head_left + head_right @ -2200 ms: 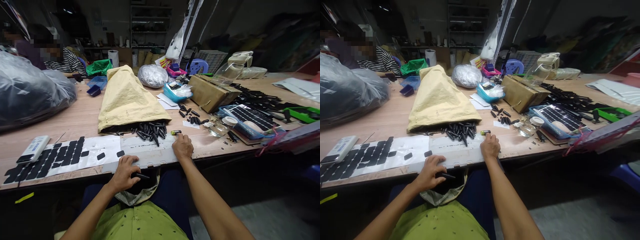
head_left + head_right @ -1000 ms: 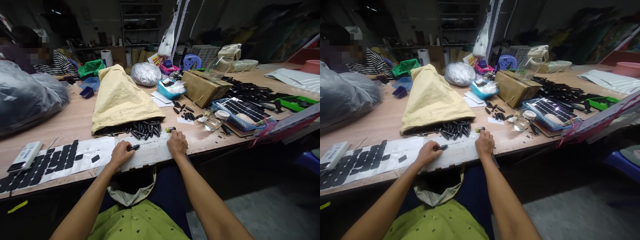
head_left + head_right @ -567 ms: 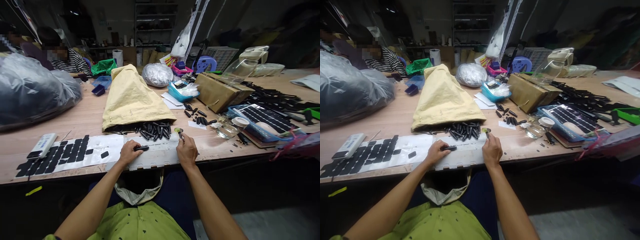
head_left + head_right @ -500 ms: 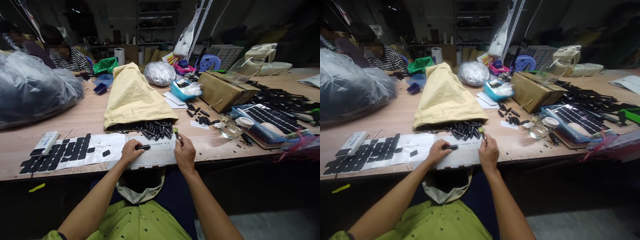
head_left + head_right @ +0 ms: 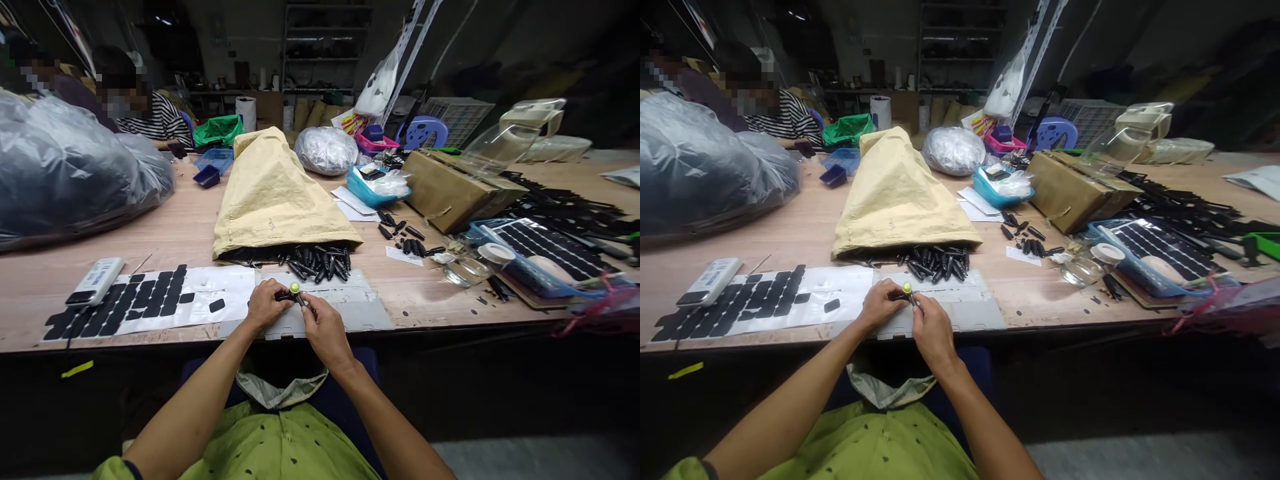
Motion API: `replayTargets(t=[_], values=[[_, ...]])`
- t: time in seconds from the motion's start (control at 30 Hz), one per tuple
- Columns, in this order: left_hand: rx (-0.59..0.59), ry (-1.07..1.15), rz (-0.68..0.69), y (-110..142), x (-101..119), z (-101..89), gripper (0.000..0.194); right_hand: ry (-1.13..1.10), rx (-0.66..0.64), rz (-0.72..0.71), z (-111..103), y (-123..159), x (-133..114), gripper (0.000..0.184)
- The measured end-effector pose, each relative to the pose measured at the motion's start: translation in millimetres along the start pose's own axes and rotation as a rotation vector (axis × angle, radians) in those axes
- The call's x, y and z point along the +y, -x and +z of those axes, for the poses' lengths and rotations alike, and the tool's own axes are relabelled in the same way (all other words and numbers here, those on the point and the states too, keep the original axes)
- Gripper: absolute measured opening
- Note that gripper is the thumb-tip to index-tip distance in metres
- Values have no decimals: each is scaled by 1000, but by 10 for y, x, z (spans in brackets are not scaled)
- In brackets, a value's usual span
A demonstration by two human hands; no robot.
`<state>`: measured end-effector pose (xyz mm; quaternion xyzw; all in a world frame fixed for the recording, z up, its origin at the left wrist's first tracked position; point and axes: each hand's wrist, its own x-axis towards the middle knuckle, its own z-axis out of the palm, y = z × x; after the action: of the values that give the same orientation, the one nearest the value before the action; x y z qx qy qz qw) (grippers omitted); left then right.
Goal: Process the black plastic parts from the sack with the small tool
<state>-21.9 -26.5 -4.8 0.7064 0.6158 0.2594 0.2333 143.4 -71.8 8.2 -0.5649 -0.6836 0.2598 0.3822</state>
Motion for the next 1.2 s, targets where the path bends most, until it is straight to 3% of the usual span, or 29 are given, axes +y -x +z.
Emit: replayTargets(t=[0.17, 0.37, 0.5, 0.63, 0.77, 0.87, 1.07, 1.2], values=[[-6, -1, -5, 2, 18, -11, 16, 19, 94, 6, -61, -12, 10, 34], [-6, 1, -7, 6, 1, -3, 15, 15, 72, 46, -85, 21, 75, 33], [-5, -16, 13, 8, -6, -3, 13, 93, 211, 90, -327, -91, 239, 35], [-12, -41, 20, 14, 14, -22, 15, 397, 343, 313, -715, -343, 540, 34], [-29, -64, 40, 21, 23, -31, 23, 601, 303, 533, -935, -556, 818, 38], [-35, -81, 38, 18, 10, -20, 21, 666, 266, 556, -903, -617, 932, 39], [-55, -69, 66, 5, 7, -46, 19, 862, 350, 366, -697, -600, 1035, 37], [-144, -59, 124, 118, 41, -128, 17, 912, 353, 330, -674, -606, 1072, 35]])
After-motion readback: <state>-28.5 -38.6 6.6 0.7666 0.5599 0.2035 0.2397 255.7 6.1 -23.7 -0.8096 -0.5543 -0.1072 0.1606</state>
